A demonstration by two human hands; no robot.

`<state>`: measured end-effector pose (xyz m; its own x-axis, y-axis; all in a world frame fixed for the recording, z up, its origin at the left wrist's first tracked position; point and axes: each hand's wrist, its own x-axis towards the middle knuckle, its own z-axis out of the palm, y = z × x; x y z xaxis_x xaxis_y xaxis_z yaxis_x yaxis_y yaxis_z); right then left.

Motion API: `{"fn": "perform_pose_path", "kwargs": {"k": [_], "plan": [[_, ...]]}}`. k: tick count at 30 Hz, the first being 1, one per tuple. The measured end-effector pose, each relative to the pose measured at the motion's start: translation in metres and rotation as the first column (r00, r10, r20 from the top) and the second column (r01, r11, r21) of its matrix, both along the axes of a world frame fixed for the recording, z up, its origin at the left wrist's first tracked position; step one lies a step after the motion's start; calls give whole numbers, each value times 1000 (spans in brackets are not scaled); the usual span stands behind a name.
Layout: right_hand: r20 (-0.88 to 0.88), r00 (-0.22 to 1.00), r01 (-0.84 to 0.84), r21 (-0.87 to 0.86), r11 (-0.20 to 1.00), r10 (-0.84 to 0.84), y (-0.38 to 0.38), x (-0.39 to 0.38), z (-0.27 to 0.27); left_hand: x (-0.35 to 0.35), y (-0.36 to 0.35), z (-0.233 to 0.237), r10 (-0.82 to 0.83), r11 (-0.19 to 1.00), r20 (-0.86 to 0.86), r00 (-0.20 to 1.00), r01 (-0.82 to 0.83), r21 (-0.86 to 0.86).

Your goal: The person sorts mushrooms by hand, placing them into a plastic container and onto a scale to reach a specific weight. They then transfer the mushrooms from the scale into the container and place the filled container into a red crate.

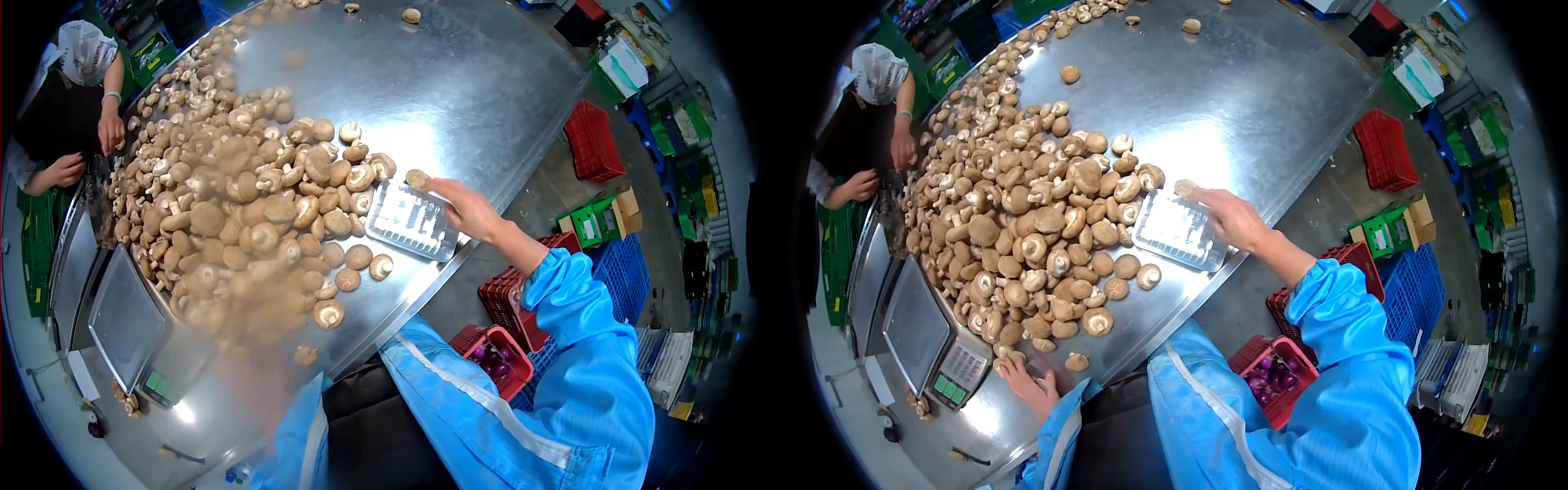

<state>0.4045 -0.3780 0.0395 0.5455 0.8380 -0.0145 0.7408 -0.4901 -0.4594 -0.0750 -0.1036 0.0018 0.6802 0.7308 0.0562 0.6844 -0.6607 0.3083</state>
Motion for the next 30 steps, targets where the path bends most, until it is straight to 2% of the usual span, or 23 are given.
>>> {"fn": "perform_pose_path", "kwargs": {"k": [1,2,5,6,8,9,11,12,13,15,18,19,21,23,24,25,30], "plan": [[-7,991,135,67,989,-135,7,0,0,4,-1,0,31,1000,-14,999,-31,1],[-185,953,252,44,967,-240,17,7,3,6,-2,1,68,997,38,997,-66,-39],[-306,873,364,-112,925,-381,44,32,-16,3,5,-9,44,999,-66,997,-42,34],[-345,868,356,-68,932,-357,57,36,-20,10,6,-6,26,999,-62,998,-23,44],[-365,889,260,-98,961,-278,88,44,-9,33,7,13,44,998,-408,912,-59,-25],[-378,896,205,-112,972,-233,105,46,-6,26,8,7,23,1000,-399,917,-20,13],[-537,840,142,76,987,-79,134,51,-22,16,9,-3,-16,994,-383,923,57,96],[-563,820,203,114,973,-105,148,47,-29,15,7,-6,22,997,-328,945,2,73],[-746,663,155,213,965,58,164,46,-28,17,6,-7,61,998,-268,962,-50,48],[-634,772,194,175,965,-40,183,29,-15,18,7,-5,68,996,-279,958,-51,69],[-551,828,388,428,816,-105,206,6,-10,23,4,2,75,997,-273,959,-66,42],[-522,850,366,489,791,-70,216,-5,-2,24,3,1,70,997,-275,959,-61,40],[-364,930,245,505,827,-53,237,-39,22,26,5,6,53,998,-279,959,-43,42],[-356,933,139,492,859,52,254,-74,50,30,7,13,42,998,-314,949,-53,-26],[-294,950,63,500,864,101,265,-87,53,29,7,14,35,998,-322,946,-50,-39],[-262,954,12,527,850,149,273,-98,56,27,8,12,30,998,-301,953,-47,-49],[-24,991,-88,627,774,132,277,-156,54,4,14,6,1,997,-133,991,-12,-82]]}}
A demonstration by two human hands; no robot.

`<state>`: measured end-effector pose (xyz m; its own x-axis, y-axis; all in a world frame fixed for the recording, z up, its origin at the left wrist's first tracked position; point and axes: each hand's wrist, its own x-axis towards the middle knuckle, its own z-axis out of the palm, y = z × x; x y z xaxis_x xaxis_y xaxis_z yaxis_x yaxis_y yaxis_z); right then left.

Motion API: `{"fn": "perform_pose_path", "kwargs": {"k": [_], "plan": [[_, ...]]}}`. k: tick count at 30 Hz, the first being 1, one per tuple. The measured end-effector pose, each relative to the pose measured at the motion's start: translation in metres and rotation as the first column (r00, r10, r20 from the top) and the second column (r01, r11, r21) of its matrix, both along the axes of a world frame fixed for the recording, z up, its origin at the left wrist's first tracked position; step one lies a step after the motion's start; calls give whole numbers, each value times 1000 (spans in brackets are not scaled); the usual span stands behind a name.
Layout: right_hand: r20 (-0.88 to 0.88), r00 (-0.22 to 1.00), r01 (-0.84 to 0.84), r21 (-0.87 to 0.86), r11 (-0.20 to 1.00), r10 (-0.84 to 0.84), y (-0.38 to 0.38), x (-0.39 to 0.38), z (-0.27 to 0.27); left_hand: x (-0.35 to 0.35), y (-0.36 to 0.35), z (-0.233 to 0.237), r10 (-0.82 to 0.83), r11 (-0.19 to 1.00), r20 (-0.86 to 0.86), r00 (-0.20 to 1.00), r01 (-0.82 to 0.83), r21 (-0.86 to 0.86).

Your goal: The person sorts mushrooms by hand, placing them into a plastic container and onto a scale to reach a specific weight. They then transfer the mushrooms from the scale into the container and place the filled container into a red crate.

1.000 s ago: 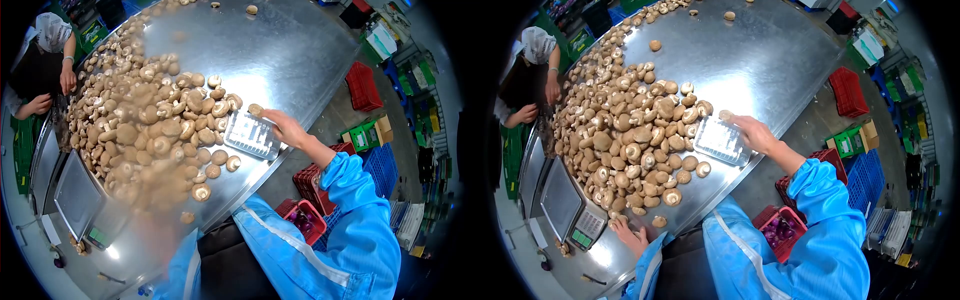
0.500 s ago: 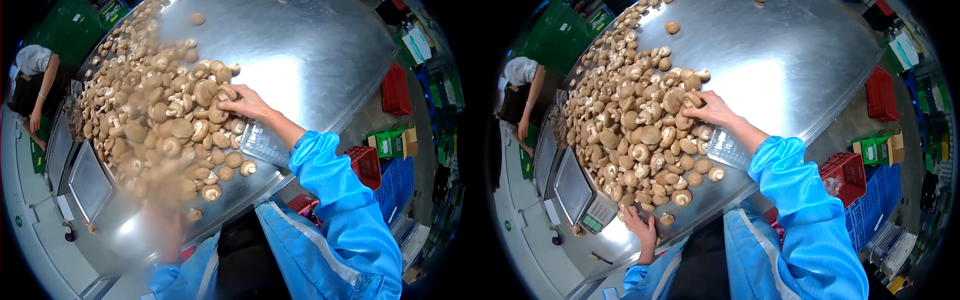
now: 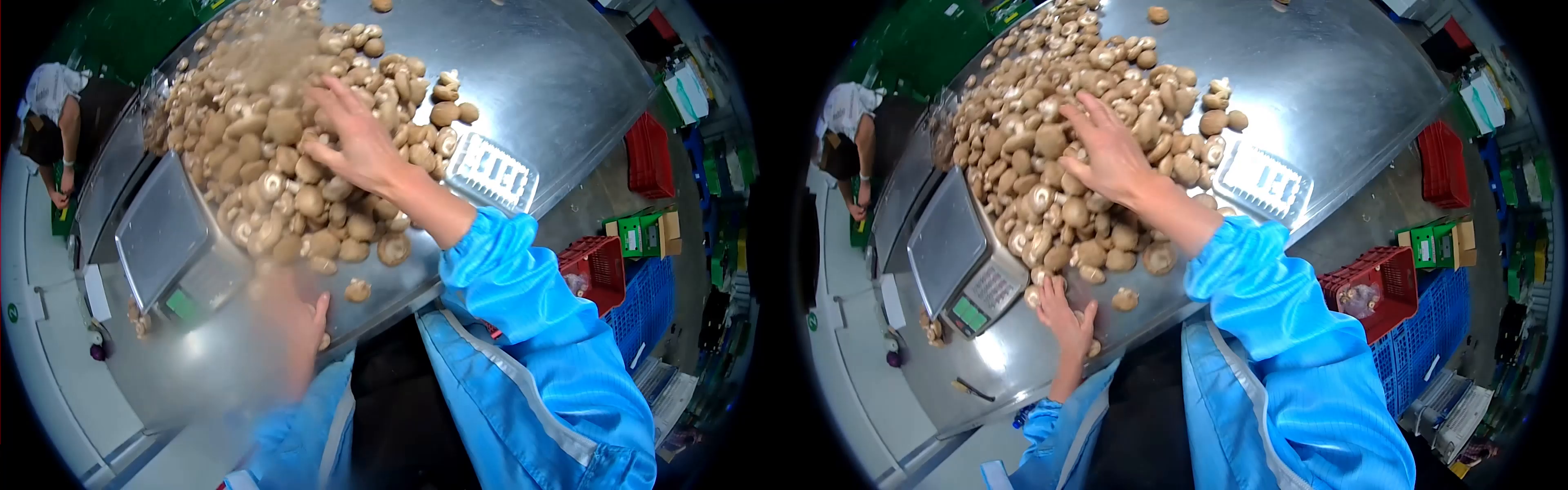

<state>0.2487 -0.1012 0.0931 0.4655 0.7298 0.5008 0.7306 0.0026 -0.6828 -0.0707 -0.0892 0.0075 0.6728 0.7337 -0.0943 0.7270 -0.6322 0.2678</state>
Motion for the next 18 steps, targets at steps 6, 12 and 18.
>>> {"fn": "perform_pose_path", "kwargs": {"k": [6,12,18], "plan": [[144,978,-148,-18,989,149,-100,-104,-29,-82,15,35,10,931,412,911,142,-337],[-102,995,-42,-520,853,-14,-162,-193,-59,-134,39,3,-353,900,153,923,380,-215],[-280,956,-230,-524,820,89,-130,-234,-80,-86,37,-12,-394,858,169,904,427,-286]]}}
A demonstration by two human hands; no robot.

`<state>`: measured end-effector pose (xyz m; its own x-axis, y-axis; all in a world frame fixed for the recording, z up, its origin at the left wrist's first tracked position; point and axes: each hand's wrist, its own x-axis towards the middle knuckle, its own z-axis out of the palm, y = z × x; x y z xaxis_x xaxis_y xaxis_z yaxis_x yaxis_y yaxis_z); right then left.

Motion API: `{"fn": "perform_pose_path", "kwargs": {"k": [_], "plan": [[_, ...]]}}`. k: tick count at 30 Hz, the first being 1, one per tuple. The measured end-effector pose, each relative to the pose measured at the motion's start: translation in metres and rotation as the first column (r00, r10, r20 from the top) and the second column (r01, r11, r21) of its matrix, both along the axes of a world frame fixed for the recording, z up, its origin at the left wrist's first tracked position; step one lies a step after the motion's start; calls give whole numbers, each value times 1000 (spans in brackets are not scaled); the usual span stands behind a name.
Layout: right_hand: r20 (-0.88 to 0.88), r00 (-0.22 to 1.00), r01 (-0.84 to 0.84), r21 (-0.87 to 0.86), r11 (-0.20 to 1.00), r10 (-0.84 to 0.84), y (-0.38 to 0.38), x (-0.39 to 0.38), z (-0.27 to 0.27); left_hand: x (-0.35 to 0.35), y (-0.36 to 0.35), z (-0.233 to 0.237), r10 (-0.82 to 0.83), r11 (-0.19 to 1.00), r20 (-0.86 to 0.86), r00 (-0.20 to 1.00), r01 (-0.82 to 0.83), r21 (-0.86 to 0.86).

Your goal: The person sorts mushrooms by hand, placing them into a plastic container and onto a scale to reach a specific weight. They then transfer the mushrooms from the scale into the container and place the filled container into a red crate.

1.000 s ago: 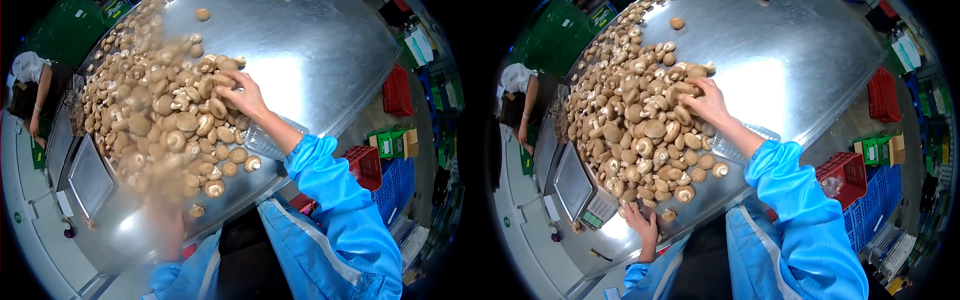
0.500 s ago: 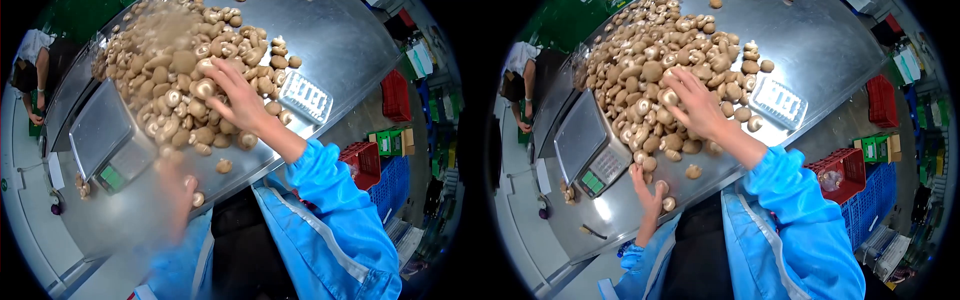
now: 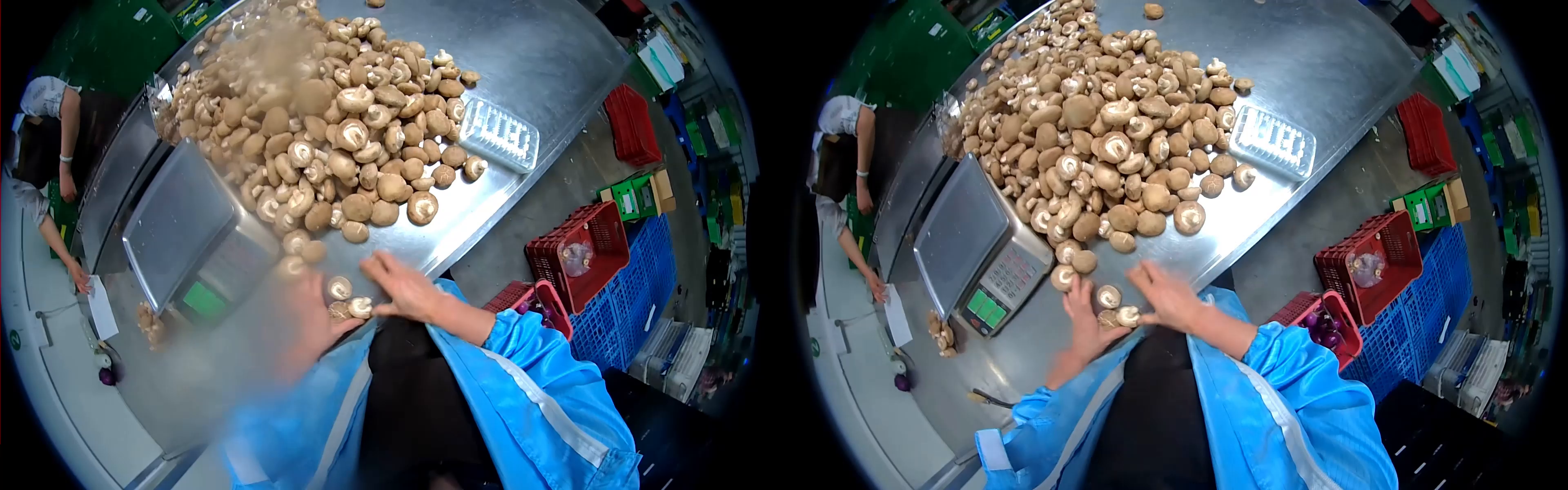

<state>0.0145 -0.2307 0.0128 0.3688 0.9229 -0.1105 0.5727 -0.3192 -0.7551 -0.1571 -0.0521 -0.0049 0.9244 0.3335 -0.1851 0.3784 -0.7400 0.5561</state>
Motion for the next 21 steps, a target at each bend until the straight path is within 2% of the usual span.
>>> {"fn": "perform_pose_path", "kwargs": {"k": [1,2,5,6,9,10,13,14,16,17,19,20,21], "plan": [[-58,998,-32,-26,999,31,7,-10,2,2,0,-8,-6,1000,30,1000,6,5],[-154,987,-42,3,999,41,10,-13,2,2,3,-21,-37,999,223,974,41,-16],[-400,915,-43,35,998,54,16,-6,-10,13,1,-27,-89,996,426,900,74,50],[-473,880,-44,35,998,56,16,-2,-13,17,-2,-30,-58,998,451,891,66,-1],[-724,689,41,72,997,25,20,16,-22,36,-4,-39,98,983,528,843,1,-183],[-823,565,8,-59,998,-54,26,23,-14,46,-11,-33,256,911,523,813,-22,-411],[-919,393,205,58,977,-28,44,31,19,80,-17,-12,488,789,546,682,-76,-610],[-710,703,198,256,946,45,54,40,25,93,-15,-1,549,761,566,615,-88,-643],[-735,675,222,287,932,66,81,61,60,124,-4,38,654,638,573,495,46,-769],[-546,836,182,356,916,46,96,75,78,143,5,59,688,612,573,445,68,-788],[-375,926,244,488,838,-51,126,95,89,179,26,95,714,660,597,367,-67,-748],[-193,969,237,538,809,-156,137,105,93,195,32,107,705,693,614,356,-161,-702],[-175,962,270,536,800,-208,136,112,107,202,36,112,667,741,644,375,-237,-629]]}}
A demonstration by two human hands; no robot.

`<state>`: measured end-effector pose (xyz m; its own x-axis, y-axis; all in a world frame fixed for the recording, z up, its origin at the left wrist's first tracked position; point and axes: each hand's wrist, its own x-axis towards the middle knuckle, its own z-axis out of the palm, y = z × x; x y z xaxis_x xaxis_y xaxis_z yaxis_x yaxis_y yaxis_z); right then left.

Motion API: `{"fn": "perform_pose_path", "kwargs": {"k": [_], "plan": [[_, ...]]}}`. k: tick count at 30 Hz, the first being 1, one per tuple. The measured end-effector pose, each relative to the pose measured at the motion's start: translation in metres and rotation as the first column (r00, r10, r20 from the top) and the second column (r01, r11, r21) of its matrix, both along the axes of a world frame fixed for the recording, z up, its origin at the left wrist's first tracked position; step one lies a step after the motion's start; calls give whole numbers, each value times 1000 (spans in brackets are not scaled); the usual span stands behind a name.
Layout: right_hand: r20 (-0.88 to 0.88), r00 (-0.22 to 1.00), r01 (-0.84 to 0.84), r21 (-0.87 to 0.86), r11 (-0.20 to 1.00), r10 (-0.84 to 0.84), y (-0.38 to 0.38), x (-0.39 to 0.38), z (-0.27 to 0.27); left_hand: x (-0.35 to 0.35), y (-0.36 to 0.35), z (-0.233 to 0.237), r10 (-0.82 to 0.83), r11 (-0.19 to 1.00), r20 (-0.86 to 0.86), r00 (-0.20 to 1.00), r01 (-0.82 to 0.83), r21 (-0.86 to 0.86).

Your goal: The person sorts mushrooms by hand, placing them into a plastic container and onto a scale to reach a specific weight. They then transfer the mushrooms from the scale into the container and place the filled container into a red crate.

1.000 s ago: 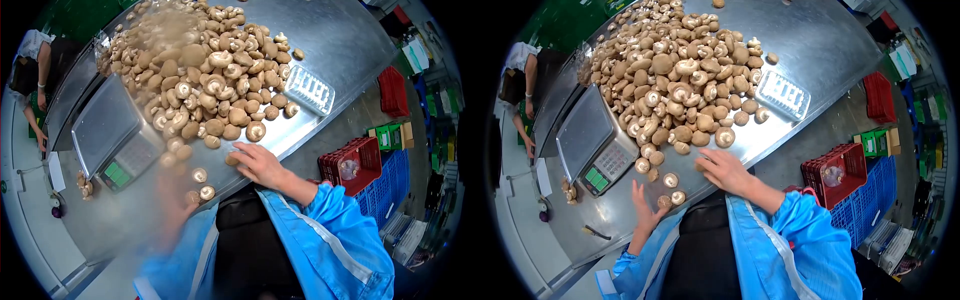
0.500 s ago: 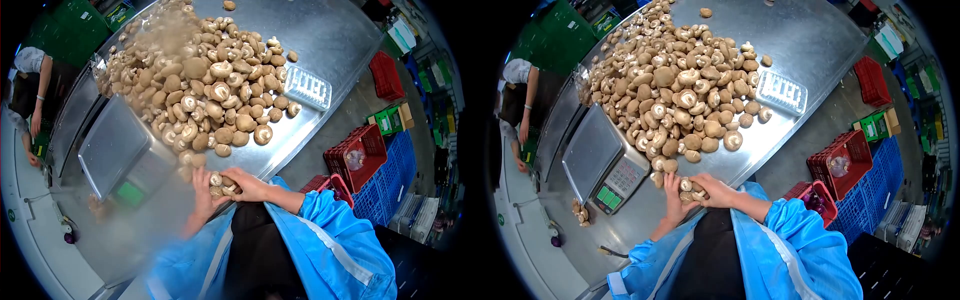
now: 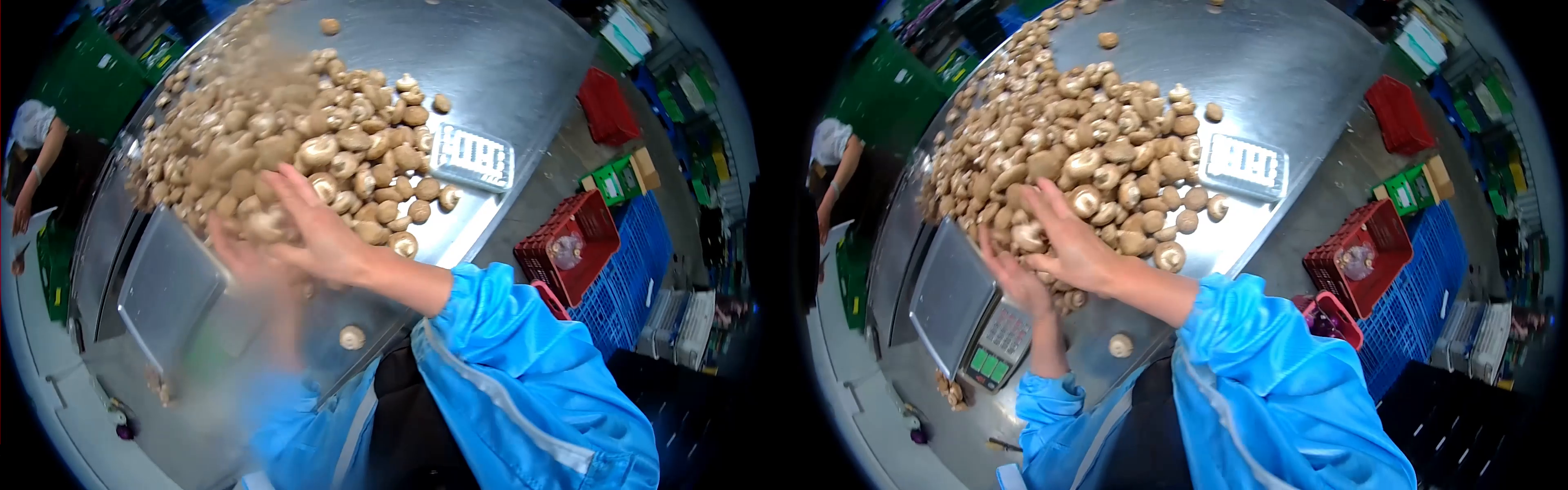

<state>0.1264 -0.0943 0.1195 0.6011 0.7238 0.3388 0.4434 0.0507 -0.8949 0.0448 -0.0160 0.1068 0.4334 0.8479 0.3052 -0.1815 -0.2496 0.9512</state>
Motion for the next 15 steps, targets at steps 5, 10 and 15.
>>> {"fn": "perform_pose_path", "kwargs": {"k": [5,10,15], "plan": [[398,905,215,-132,968,-147,-70,69,-28,-17,27,-50,195,722,-472,860,200,663],[501,843,517,-656,550,-196,-203,165,-66,-91,-22,-54,-80,766,-749,657,522,376],[464,885,378,-756,535,31,-240,207,-86,-148,-59,-102,-350,460,-826,442,849,260]]}}
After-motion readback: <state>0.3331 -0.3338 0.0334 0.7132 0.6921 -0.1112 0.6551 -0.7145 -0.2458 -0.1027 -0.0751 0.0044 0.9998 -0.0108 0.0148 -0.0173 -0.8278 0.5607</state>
